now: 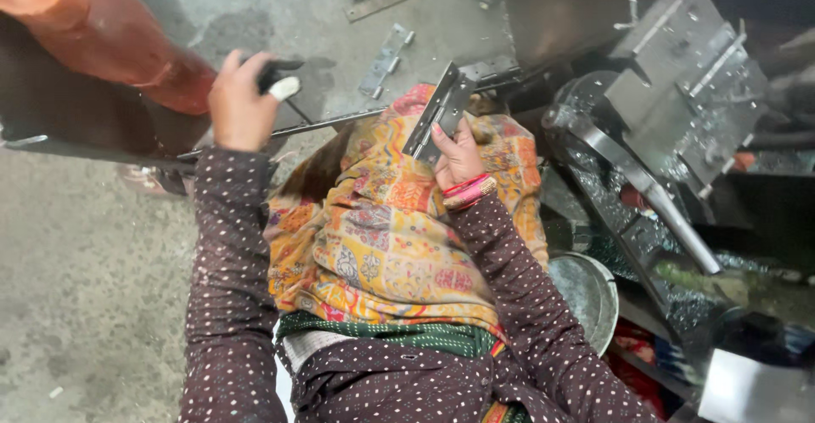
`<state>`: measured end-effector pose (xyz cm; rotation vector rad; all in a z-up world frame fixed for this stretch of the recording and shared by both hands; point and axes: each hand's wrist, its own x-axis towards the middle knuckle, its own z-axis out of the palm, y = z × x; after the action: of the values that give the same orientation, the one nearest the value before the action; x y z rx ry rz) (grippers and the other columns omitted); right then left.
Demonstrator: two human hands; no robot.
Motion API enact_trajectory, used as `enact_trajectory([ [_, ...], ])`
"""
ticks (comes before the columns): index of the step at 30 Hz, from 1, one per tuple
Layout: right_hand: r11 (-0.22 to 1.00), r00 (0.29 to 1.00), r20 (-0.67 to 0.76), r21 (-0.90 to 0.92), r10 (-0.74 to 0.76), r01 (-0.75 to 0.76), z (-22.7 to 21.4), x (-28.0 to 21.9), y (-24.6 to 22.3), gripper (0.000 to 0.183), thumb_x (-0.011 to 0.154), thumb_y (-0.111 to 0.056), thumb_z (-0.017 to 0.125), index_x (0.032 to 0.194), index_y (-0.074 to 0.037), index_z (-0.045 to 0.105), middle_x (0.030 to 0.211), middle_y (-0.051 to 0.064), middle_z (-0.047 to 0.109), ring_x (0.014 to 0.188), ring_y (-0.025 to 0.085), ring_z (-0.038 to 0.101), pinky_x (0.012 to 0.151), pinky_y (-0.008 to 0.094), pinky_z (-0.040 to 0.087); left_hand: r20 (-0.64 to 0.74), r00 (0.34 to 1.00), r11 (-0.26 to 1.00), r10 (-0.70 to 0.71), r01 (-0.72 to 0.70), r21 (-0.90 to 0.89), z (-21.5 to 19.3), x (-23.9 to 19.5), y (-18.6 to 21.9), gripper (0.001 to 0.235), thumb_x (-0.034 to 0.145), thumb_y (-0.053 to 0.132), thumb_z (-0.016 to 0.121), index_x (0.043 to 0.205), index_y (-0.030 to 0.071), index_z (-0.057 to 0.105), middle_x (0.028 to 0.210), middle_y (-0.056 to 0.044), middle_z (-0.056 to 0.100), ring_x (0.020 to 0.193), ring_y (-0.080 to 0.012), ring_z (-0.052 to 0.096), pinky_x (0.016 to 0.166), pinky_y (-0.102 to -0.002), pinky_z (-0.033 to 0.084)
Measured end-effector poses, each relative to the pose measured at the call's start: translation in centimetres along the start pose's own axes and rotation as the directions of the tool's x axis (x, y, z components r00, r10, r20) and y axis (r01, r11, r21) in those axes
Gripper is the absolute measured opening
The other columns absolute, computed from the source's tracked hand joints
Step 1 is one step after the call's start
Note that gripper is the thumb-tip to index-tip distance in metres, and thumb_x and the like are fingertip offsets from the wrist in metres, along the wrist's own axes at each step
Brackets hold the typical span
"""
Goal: The person places a metal hinge plate under a drill press, lowers the drill to create holes, and then assembles two hinge sections by inserting a metal pin by hand and using a tool to secure it.
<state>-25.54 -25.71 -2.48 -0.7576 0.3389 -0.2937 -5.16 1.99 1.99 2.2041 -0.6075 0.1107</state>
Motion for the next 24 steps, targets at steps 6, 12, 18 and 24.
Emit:
enact_trajectory([
  [6, 0.997, 0.999, -0.008, 0.069, 0.037, -0.036, 1.0, -3.5, -1.8, 0.037, 0.101, 0.002, 0.059, 0.135, -0.013, 0.056, 0.115, 0.002, 0.07, 0.1, 0.015, 0.07, 0.085, 0.036, 0.06, -0.074, 0.997, 0.998, -0.02, 0.024, 0.059, -0.7, -1.2, -2.2, 0.035, 0.085, 0.02, 0.092, 0.113, 0.01, 0.075, 0.1, -0.015, 0.064, 0.09, -0.0361, 0.067, 0.078, -0.044, 0.053],
  [12, 0.985, 0.995, -0.073, 0.163, 0.061, -0.048, -1.2, -5.7, -1.8, 0.028, 0.104, -0.001, 0.06, 0.13, -0.01, 0.058, 0.111, 0.002, 0.07, 0.1, 0.017, 0.071, 0.09, 0.04, 0.06, -0.271, 0.962, 0.994, -0.042, 0.014, -0.104, -2.3, -2.8, 1.3, 0.025, 0.088, 0.005, 0.088, 0.109, 0.006, 0.076, 0.101, -0.011, 0.064, 0.09, -0.027, 0.069, 0.078, -0.04, 0.06],
  [18, 0.952, 0.991, -0.124, 0.307, 0.048, -0.008, -1.5, -7.5, -4.2, 0.025, 0.104, -0.003, 0.061, 0.128, -0.01, 0.059, 0.115, 0.004, 0.07, 0.104, 0.021, 0.071, 0.096, 0.04, 0.059, -0.089, 0.922, 0.452, -0.377, 0.099, -0.887, -1.2, -7.2, 10.0, 0.022, 0.099, -0.008, 0.073, 0.118, -0.001, 0.066, 0.11, -0.007, 0.072, 0.091, -0.015, 0.068, 0.081, -0.032, 0.064],
  [24, 0.894, 0.988, -0.148, 0.447, 0.047, 0.024, 1.6, -10.2, -9.2, 0.032, 0.103, -0.006, 0.062, 0.135, -0.008, 0.058, 0.127, 0.009, 0.069, 0.119, 0.024, 0.067, 0.107, 0.043, 0.055, 0.008, 0.935, 0.175, -0.354, 0.075, -0.982, 0.0, -13.0, 16.4, 0.022, 0.1, -0.008, 0.069, 0.119, 0.002, 0.063, 0.112, -0.009, 0.07, 0.092, -0.0171, 0.07, 0.08, -0.036, 0.064],
])
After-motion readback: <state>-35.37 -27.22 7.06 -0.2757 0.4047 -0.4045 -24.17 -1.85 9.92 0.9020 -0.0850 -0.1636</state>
